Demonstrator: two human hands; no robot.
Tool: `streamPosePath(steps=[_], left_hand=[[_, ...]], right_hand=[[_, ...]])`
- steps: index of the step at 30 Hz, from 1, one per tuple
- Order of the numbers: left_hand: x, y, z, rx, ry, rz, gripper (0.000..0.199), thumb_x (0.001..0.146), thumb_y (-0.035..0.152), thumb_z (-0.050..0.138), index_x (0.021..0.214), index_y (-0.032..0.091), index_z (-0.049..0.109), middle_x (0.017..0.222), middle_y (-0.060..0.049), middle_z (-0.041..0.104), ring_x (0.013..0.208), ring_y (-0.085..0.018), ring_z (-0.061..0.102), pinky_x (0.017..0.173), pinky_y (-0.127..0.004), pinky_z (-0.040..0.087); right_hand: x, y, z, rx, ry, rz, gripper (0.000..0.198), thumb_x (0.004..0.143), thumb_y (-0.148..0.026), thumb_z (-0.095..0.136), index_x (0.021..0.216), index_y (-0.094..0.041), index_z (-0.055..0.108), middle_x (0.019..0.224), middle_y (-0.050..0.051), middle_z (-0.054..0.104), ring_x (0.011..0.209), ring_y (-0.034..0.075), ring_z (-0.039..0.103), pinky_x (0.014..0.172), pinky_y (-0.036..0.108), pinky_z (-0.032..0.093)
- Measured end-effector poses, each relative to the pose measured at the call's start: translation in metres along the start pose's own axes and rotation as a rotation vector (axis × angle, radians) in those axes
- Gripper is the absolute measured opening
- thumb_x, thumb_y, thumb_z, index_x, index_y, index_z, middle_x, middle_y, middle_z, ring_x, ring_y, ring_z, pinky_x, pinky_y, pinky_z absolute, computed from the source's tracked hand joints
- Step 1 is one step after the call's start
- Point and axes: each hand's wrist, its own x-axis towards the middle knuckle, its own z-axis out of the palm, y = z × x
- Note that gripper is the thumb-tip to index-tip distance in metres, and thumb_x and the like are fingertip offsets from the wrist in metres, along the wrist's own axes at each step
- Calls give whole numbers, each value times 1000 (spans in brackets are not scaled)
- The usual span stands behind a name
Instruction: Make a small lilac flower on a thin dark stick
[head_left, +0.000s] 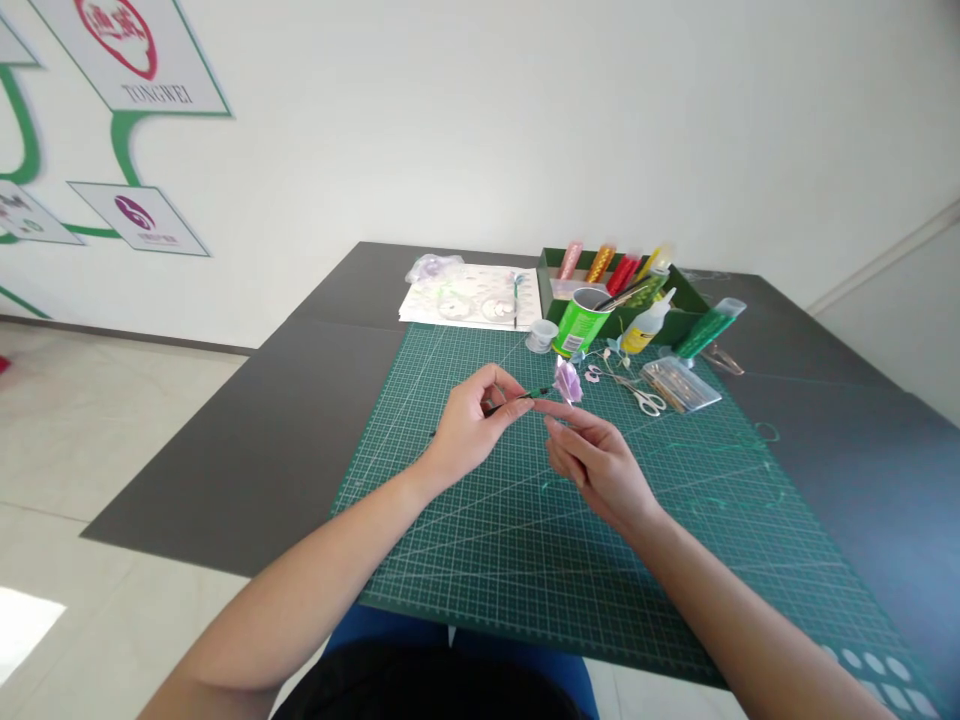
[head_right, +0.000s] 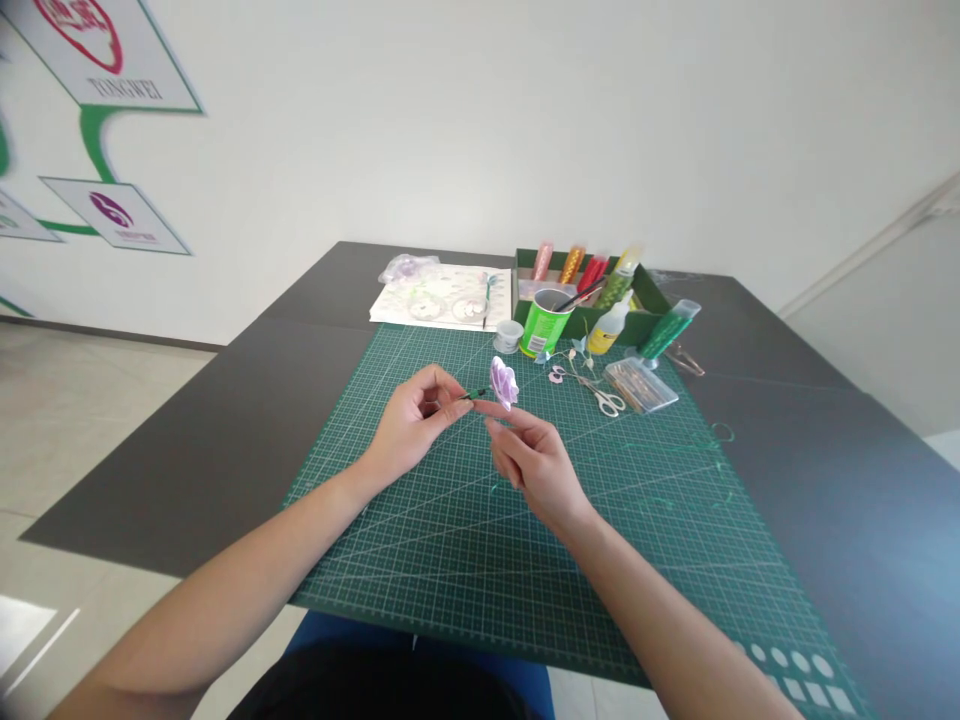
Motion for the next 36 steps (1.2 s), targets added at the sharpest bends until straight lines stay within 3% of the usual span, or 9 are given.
streamPosePath(steps=[9,15,25,29,36], left_hand=[[1,-1,1,-47,-44,31,12,90,28,68,91,16,66,68,3,53,61,-10,47,59,-23,38],[3,-4,0,-171,-110,-21,19,89,30,69,101,17,75,78,-1,61,62,-10,52,56,-24,42],[3,-10,3,-478,-184,-202,35,79,41,81,105,18,79,65,1,60,50,-6,41,44,-20,29],[3,-8,3,-457,-148,-201,32,79,40,81,100,17,78,62,2,58,49,-6,42,43,-20,29],[4,-5,0,-223,-49,-108,21,84,33,75,99,17,76,64,2,58,53,-8,49,48,-21,36]], right_hand=[[0,0,-1,-4,62,-11,26,90,-35,69,108,-17,74,41,-11,32,40,7,22,47,28,16],[1,-2,0,12,64,-22,24,90,-34,69,107,-18,74,40,-12,32,40,7,22,46,27,18],[2,1,-3,7,44,-23,25,90,-35,70,106,-17,74,39,-11,35,39,6,23,45,26,17],[1,2,-5,-12,32,-27,26,92,-36,69,109,-17,73,40,-11,36,39,6,23,45,26,16],[-1,1,-4,-44,10,-35,28,94,-36,68,115,-17,73,40,-11,35,39,7,22,45,27,16]])
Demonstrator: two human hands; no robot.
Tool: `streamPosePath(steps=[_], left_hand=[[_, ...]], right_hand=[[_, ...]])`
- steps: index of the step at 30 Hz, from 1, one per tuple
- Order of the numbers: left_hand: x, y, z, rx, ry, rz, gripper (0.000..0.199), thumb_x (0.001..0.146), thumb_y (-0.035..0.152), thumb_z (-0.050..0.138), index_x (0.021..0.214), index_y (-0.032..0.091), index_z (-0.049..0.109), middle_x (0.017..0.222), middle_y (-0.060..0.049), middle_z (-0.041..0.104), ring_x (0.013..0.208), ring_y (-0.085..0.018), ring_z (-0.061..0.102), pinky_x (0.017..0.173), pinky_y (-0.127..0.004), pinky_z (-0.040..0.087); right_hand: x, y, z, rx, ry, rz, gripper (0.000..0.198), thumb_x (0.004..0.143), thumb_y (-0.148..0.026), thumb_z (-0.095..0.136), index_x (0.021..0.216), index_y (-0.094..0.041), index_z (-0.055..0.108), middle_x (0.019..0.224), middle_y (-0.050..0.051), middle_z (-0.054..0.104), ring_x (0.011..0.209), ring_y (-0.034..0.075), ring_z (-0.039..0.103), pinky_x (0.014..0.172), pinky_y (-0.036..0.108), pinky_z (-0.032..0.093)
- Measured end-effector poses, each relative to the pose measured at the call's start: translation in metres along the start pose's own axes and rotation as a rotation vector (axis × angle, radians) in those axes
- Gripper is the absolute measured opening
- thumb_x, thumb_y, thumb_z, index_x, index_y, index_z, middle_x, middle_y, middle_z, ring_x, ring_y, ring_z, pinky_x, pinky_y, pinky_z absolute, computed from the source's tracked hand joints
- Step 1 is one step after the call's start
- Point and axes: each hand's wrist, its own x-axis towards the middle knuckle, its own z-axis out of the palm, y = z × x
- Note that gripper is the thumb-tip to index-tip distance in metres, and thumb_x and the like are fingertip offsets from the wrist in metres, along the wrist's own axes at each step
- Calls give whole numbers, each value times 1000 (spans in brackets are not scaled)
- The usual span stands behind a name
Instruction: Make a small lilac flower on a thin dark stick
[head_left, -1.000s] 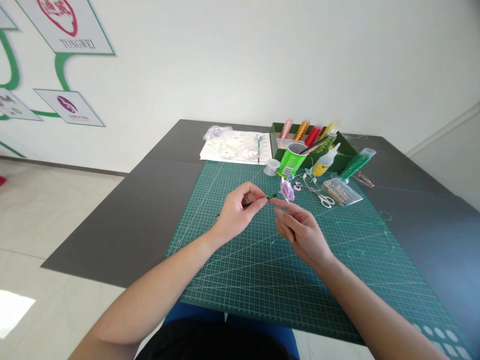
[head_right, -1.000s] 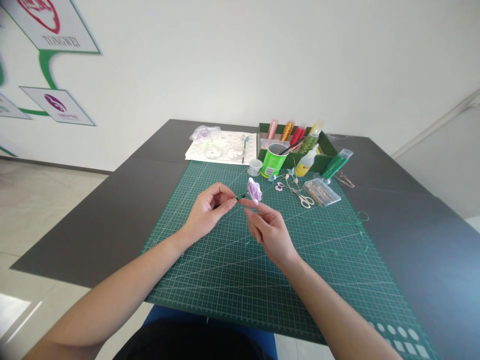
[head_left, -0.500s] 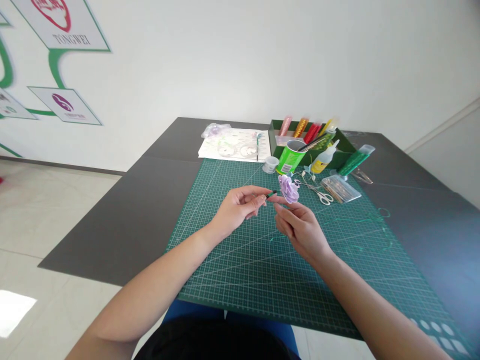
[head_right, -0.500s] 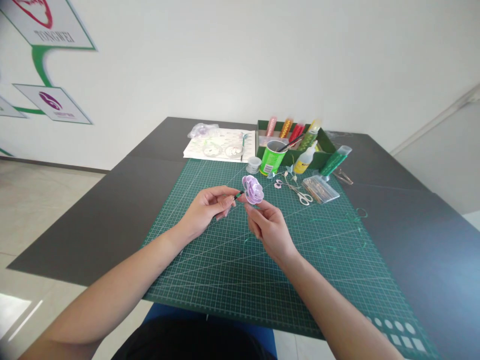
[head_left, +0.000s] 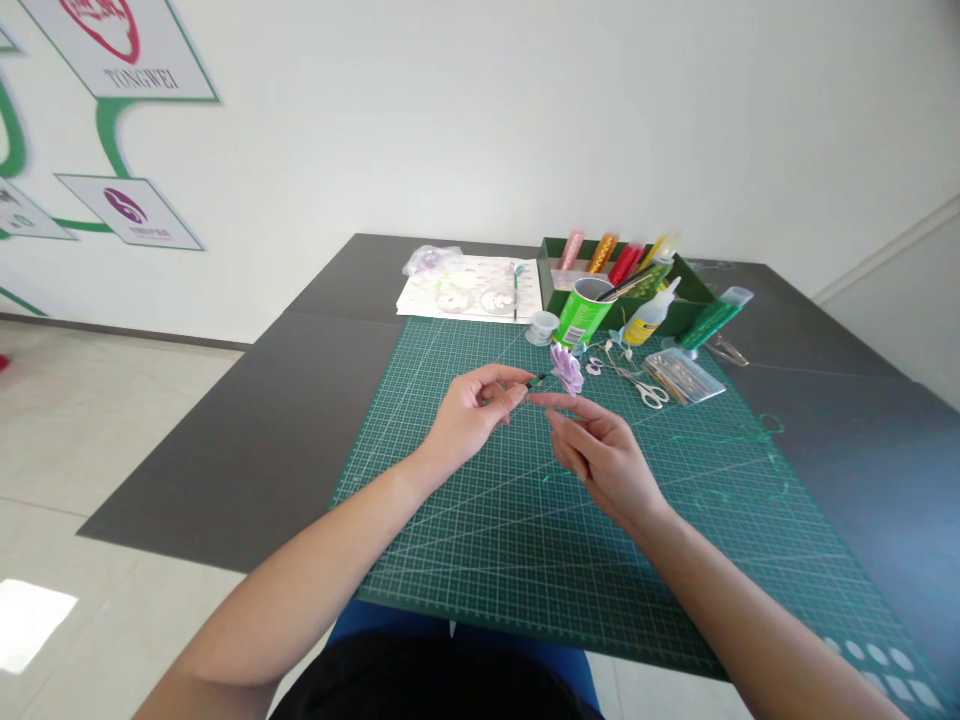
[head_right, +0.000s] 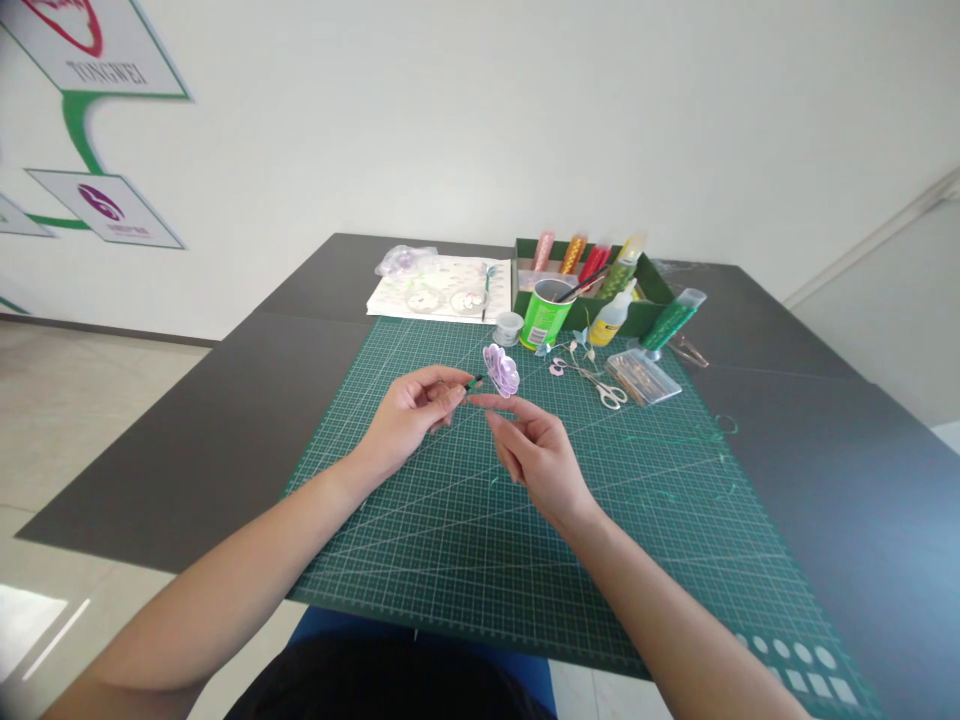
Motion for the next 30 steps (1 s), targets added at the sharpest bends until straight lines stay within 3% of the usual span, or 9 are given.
streamPosePath(steps=[13,21,30], left_hand=[[0,0,-3,286,60,152,13,90,22,68,97,18,78,82,-3,64,67,-12,57,61,-26,45],[-1,2,-2,357,79,213,11,91,20,68,91,19,79,88,-5,65,75,-14,59,66,-27,48],[0,-1,-3,344,90,193,9,89,22,71,92,18,78,91,-5,66,73,-13,59,61,-25,47]], right_hand=[[0,1,0,-1,-18,-7,29,96,-33,67,120,-18,73,41,-11,36,39,6,23,44,27,16],[-1,0,0,-77,-13,-33,31,97,-34,65,121,-18,73,41,-11,36,39,6,25,44,26,19],[-1,1,-3,-158,7,-51,33,97,-34,64,124,-17,74,41,-10,38,37,7,27,43,25,20]])
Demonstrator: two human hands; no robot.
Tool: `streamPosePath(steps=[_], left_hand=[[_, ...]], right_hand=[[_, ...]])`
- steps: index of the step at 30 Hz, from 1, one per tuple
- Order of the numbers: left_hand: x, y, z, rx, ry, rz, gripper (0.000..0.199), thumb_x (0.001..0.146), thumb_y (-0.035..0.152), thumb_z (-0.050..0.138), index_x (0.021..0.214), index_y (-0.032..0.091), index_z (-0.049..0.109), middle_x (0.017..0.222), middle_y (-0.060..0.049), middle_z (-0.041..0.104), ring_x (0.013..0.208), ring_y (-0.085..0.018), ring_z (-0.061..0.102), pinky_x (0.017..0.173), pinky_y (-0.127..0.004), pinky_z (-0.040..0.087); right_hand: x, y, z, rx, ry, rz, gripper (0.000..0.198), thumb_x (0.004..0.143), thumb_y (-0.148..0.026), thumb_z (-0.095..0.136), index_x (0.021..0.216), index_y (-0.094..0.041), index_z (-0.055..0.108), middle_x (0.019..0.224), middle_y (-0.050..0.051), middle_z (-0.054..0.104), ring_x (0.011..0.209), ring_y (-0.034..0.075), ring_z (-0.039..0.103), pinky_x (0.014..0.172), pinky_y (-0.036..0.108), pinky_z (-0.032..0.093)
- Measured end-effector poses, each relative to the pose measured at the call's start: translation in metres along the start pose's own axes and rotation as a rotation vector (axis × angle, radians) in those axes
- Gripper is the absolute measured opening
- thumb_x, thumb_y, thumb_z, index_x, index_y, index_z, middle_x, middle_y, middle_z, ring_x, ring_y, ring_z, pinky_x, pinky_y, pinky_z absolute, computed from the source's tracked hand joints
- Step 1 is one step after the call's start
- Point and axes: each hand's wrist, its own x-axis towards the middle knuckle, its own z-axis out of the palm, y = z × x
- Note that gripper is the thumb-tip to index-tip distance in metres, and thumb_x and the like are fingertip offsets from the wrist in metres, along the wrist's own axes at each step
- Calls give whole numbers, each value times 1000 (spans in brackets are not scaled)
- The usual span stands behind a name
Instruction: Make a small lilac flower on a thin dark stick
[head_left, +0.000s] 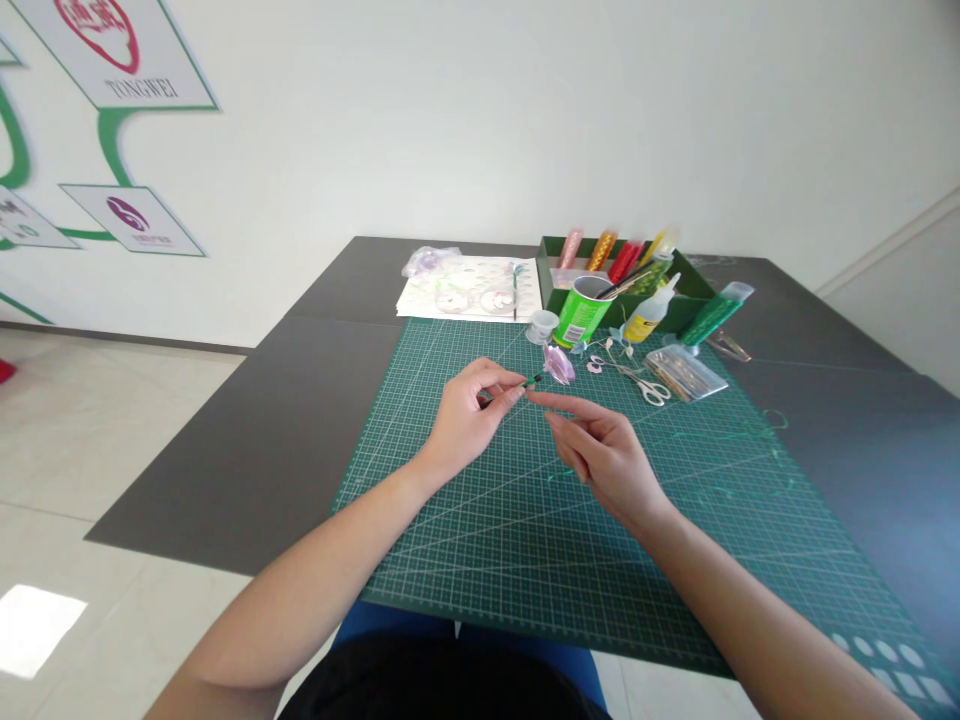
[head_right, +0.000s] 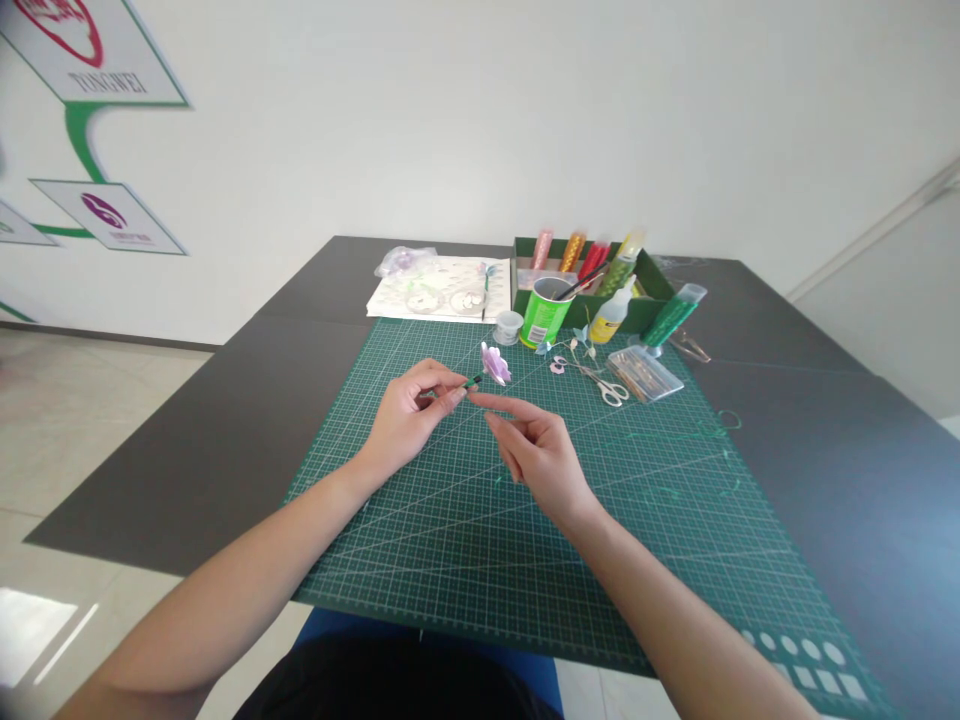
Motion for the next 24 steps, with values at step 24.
streamPosePath(steps=[24], left_hand=[[1,3,0,-253,-124,-262,33,77,40,81,96,15,72,76,-1,67,50,-7,56,42,-18,39]], right_hand=[[-2,-5,-1,17,10,17,37,93,-36,67,123,-16,74,40,-11,37,36,7,26,41,24,21]])
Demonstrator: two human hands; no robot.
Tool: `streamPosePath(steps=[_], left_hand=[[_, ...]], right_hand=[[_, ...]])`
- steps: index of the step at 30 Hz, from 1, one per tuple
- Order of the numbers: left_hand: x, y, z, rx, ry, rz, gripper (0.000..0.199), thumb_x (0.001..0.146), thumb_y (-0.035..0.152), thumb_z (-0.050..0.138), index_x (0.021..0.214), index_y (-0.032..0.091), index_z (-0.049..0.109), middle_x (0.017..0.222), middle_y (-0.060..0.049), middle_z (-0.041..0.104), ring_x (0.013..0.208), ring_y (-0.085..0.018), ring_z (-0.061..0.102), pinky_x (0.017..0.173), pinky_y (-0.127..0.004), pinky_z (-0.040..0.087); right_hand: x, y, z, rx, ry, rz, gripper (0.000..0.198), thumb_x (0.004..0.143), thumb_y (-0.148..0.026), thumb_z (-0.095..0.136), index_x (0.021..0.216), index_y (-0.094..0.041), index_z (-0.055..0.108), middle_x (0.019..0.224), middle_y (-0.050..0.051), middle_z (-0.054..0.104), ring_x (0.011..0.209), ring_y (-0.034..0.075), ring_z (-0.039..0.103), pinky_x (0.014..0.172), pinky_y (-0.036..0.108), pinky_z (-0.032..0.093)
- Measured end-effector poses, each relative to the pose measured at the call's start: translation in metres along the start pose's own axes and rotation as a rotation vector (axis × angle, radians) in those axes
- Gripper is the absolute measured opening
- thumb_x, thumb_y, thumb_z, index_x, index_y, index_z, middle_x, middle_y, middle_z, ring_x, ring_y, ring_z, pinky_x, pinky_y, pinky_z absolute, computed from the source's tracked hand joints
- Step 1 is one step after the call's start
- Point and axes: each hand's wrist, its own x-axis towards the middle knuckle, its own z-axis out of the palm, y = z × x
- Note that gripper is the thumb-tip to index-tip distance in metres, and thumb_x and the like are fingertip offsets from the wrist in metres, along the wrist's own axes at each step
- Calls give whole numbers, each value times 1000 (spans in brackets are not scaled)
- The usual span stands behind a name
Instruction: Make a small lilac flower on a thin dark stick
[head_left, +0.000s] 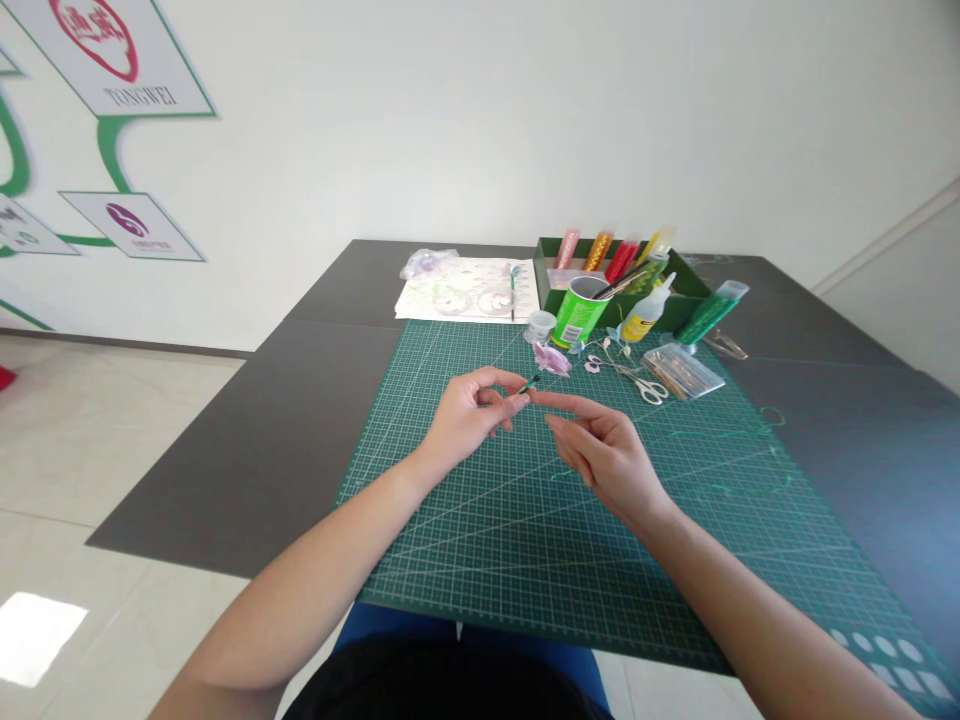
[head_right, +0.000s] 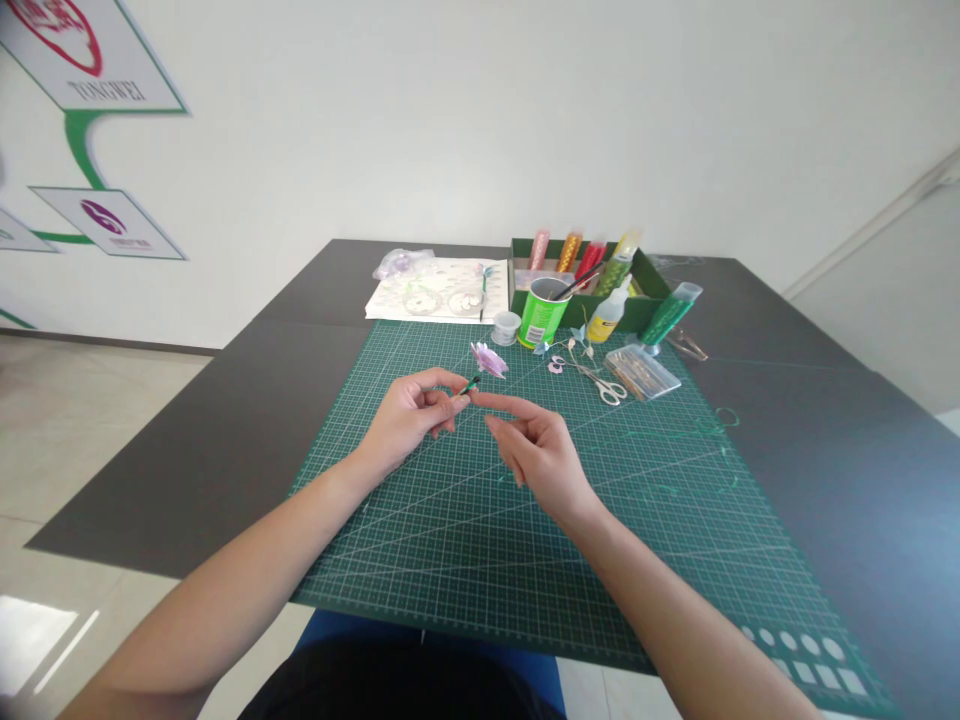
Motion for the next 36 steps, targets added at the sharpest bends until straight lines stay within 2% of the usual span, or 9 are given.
streamPosePath(steps=[5,8,11,14,17,24,30,36], left_hand=[[2,-1,-1,-22,5,7,32,74,39,85,94,16,74,59,3,62,50,-9,54,45,-20,37],[3,-1,-1,-61,-6,36,32,73,39,86,93,16,74,67,0,67,56,-10,57,49,-21,41],[3,0,-1,-63,-28,41,29,81,42,79,93,16,75,73,-3,70,63,-12,60,55,-22,44],[3,0,-1,-23,-35,53,26,87,40,72,93,16,76,73,-3,69,65,-12,60,57,-23,46],[3,-2,-1,15,-18,69,23,87,37,72,93,15,76,73,-3,69,65,-12,59,59,-24,47],[1,0,-1,47,39,79,20,81,34,79,89,16,74,72,-2,67,61,-12,58,53,-23,47],[0,2,0,55,24,86,26,81,40,79,89,16,72,67,0,63,55,-11,55,45,-21,43],[0,2,-1,90,18,118,22,83,37,77,90,16,70,67,1,62,52,-9,54,50,-22,42]], right_hand=[[-1,-2,1,10,-15,5,36,93,-35,66,123,-16,74,40,-11,37,36,6,25,41,24,20],[-1,-3,1,16,-18,-1,35,94,-34,66,123,-16,74,40,-11,37,36,6,25,41,25,20],[0,-4,1,13,-17,-3,35,94,-34,66,123,-16,74,39,-11,36,36,7,25,42,25,20],[0,-5,1,5,-16,-6,36,93,-35,65,123,-17,74,39,-10,37,36,7,25,42,26,20],[0,-4,1,0,-13,-10,36,94,-35,65,124,-17,73,39,-10,38,37,8,27,42,26,20],[0,-2,1,-10,-13,-22,34,95,-34,65,124,-18,74,40,-10,41,36,8,28,43,26,21],[0,-1,1,-1,-18,-30,33,95,-33,65,123,-17,74,40,-10,40,37,7,29,44,27,21],[0,0,0,6,-13,-30,33,95,-32,65,123,-17,74,40,-11,39,37,7,28,44,26,20]])
